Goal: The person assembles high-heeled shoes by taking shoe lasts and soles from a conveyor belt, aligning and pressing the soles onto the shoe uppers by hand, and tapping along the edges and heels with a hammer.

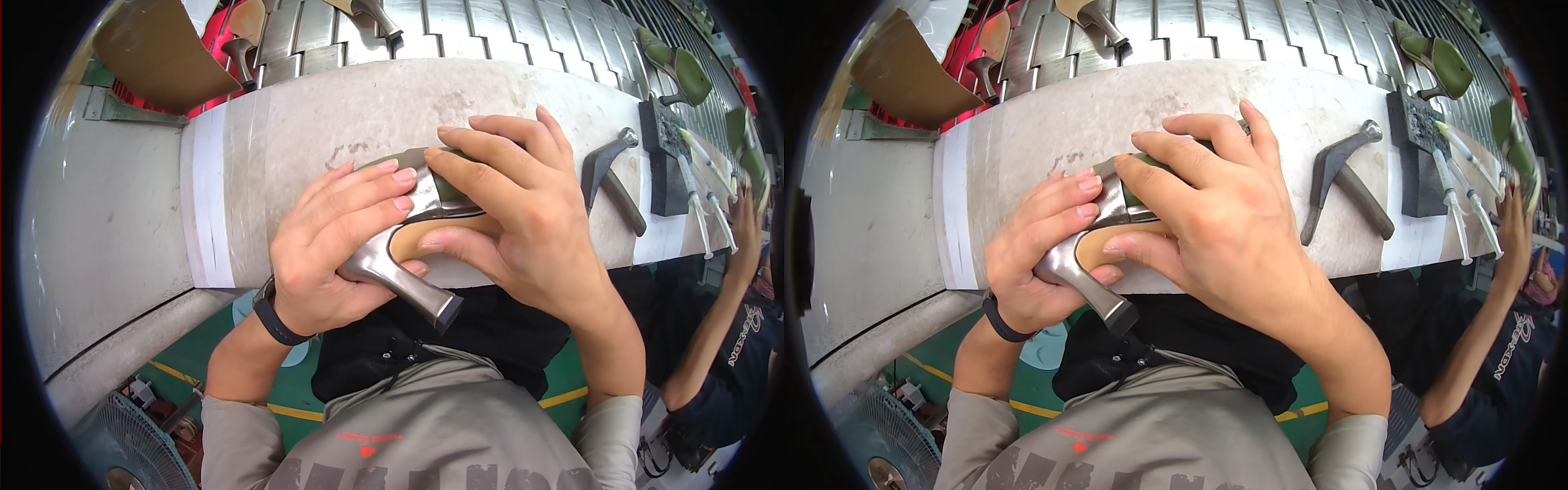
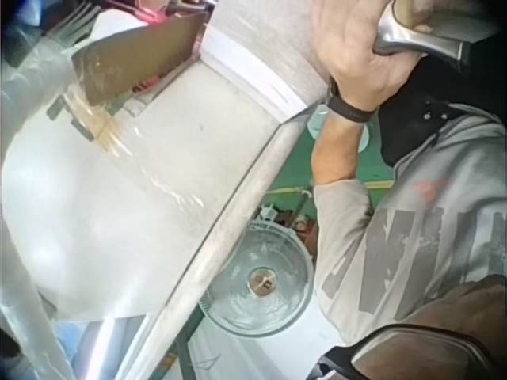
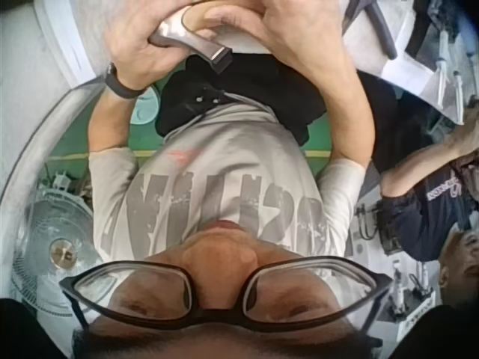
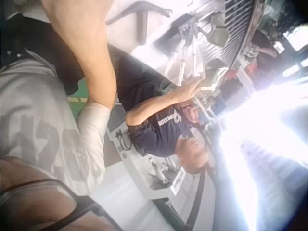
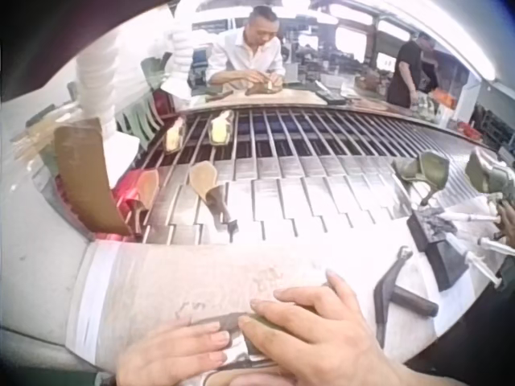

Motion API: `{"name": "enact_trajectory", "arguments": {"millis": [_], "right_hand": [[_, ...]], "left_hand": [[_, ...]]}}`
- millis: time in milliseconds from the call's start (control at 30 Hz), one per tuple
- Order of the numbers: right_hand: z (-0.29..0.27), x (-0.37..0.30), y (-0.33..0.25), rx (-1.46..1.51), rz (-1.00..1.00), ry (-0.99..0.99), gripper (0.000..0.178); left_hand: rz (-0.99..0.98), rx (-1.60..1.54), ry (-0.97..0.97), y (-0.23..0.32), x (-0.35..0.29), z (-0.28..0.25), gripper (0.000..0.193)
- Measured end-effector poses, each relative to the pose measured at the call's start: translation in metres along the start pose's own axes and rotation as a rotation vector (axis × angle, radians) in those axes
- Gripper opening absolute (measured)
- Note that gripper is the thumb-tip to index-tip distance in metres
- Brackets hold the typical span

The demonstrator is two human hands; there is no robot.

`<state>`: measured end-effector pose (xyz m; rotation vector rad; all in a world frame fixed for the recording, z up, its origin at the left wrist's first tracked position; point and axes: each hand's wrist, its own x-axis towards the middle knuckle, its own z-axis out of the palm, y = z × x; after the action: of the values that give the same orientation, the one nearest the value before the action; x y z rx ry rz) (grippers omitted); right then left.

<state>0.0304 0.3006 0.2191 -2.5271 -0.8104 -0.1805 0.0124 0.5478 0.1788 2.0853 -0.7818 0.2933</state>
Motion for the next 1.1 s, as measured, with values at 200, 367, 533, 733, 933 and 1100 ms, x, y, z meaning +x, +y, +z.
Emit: {"name": "enact_trajectory", "arguments": {"millis": [200,367,533,733,933,1100], "right_hand": [[-0.007,0.012,-0.017,0.06,0.147,-0.069,0.054],[-0.015,0.022,-0.004,0.028,0.15,-0.185,0.056],[-0.005,0.001,0.026,-0.045,-0.127,-0.03,0.074],[0.003,-0.003,0.033,-0.087,-0.184,0.024,0.08],[0.008,-0.006,0.035,-0.093,-0.192,0.073,0.078],[0.011,-0.007,0.034,-0.085,-0.193,0.092,0.075]], "left_hand": [[0.029,0.024,0.039,0.0,-0.01,0.01,0.055],[0.054,0.112,0.052,0.006,-0.016,0.017,0.062],[-0.094,0.119,-0.191,0.023,0.004,0.008,0.088],[-0.071,0.167,-0.311,0.019,0.004,0.007,0.091],[-0.028,0.161,-0.29,0.017,0.004,0.012,0.09],[-0.004,0.166,-0.257,0.014,0.001,0.016,0.088]]}}
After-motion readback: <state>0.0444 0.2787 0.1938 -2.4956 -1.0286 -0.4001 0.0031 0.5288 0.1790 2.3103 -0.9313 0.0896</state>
